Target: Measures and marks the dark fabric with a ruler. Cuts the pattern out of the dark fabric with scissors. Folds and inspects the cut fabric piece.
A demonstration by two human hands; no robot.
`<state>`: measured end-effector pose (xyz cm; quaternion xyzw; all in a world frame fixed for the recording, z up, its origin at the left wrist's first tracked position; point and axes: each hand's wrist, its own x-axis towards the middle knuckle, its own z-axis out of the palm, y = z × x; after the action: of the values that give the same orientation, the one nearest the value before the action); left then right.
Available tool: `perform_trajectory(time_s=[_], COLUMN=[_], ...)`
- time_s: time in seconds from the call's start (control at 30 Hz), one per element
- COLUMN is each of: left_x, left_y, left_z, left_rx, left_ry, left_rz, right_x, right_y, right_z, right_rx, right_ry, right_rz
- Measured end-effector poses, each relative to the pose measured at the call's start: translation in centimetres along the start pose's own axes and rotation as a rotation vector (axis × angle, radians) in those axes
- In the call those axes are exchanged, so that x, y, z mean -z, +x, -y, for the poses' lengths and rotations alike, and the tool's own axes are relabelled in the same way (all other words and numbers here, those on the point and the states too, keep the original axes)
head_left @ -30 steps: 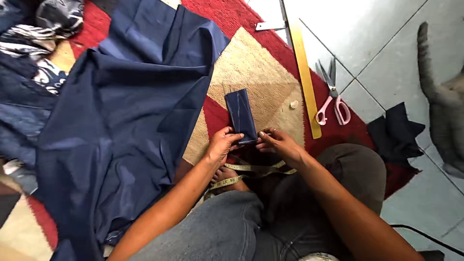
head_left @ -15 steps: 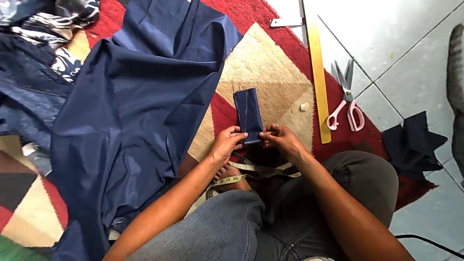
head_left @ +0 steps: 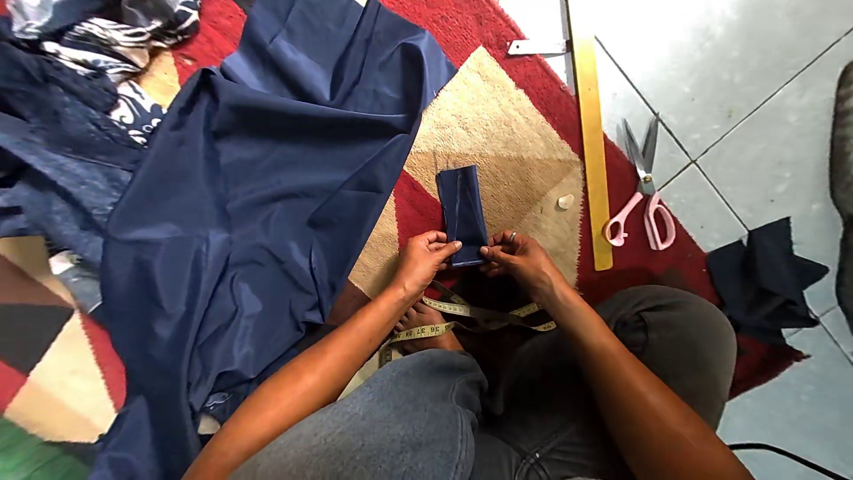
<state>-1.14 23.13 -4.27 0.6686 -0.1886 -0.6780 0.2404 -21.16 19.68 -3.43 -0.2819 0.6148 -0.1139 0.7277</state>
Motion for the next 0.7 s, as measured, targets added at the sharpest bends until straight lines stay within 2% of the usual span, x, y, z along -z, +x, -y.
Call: perform_trajectory(time_s=[0.4, 0.5, 0.57, 0.7], left_x=[0.1, -0.1, -0.6, 0.0], left_y=[4.9, 4.3, 1.9, 4.6], left_z=[-4.5, -4.8, -6.9, -4.5], left_rx=[-0.174, -0.174, -0.075, -0.194], left_ry=[0.248, 0.261, 0.269, 0.18], left_rz=[-0.201, -0.212, -0.163, -0.186], right_x=[0.0, -0.1, -0.1, 0.0], right_y=[-0.2, -0.2, -0.2, -0.1], right_z=[0.0, 0.0, 0.0, 0.0], right_rx=[0.023, 0.017, 0.013, 0.014], right_ry=[-0.042, -0.037, -0.03, -0.031], right_rz=[0.0, -0.004, -0.006, 0.002])
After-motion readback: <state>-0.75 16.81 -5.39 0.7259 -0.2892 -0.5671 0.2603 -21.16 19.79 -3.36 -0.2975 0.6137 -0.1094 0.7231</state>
